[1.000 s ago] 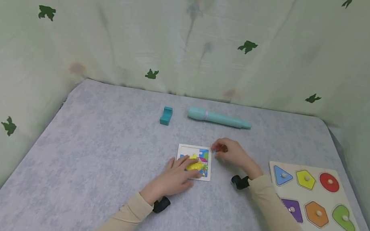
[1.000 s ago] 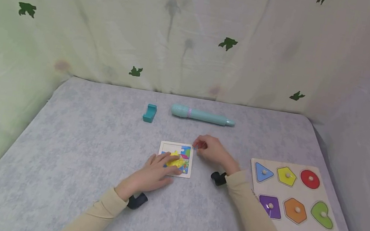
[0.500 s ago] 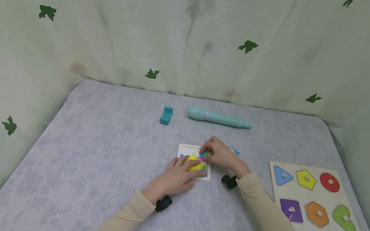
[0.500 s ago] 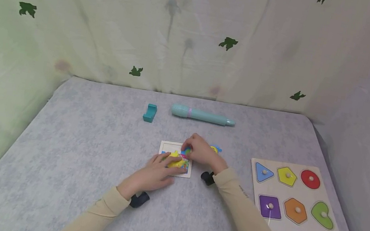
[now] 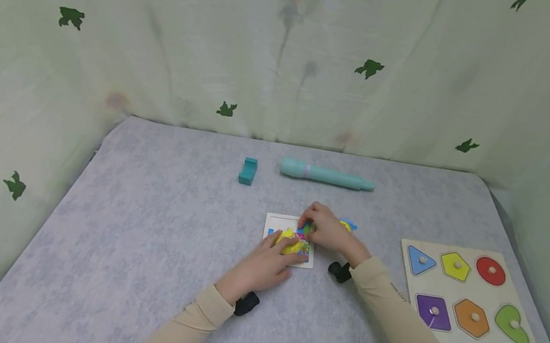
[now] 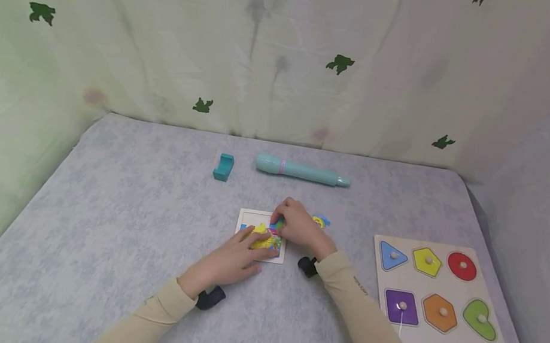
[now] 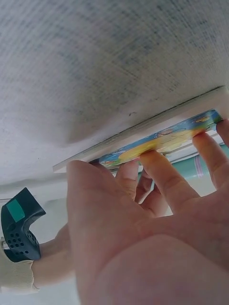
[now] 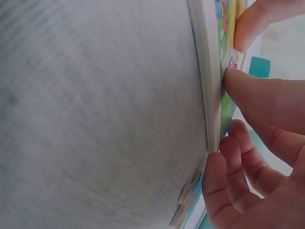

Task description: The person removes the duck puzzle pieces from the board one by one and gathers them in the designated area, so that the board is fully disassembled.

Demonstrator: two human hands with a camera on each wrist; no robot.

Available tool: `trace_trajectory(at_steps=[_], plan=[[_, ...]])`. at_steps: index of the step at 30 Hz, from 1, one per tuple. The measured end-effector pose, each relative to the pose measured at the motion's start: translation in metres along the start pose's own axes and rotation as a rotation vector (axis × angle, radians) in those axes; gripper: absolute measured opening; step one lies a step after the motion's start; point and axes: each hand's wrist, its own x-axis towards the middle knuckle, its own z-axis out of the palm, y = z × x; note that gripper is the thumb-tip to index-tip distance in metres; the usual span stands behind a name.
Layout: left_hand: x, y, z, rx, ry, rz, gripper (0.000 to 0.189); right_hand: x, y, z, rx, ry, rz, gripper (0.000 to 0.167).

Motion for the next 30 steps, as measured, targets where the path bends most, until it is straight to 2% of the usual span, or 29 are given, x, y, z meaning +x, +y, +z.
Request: trace_trajectory(at_steps=[7, 12, 16, 23, 26, 30], plan=[[0.000, 0.001, -0.001, -0.009, 0.011, 0.012, 0.034, -0.002, 0.001, 0.004, 0.022, 0.021, -0.071, 0.023], [-0.001, 0.002, -0.002, -0.011, 0.010, 0.000, 0.034, -0.002, 0.005, 0.003, 0.118, 0.042, -0.068, 0.032], [-0.001, 0.002, -0.002, -0.023, 0.001, -0.013, 0.034, -0.001, 0.010, -0.002, 0.170, 0.050, -0.064, 0.029], [-0.001, 0.004, -0.005, -0.028, -0.001, -0.026, 0.035, -0.012, 0.024, -0.029, 0.273, 0.101, -0.001, 0.022], [-0.001, 0.005, -0.004, -0.012, -0.002, -0.027, 0.035, -0.023, 0.038, -0.043, 0.285, 0.113, 0.007, 0.021], [0.000, 0.004, -0.001, 0.001, 0.002, -0.028, 0.035, -0.040, 0.058, -0.060, 0.285, 0.133, 0.058, 0.022]])
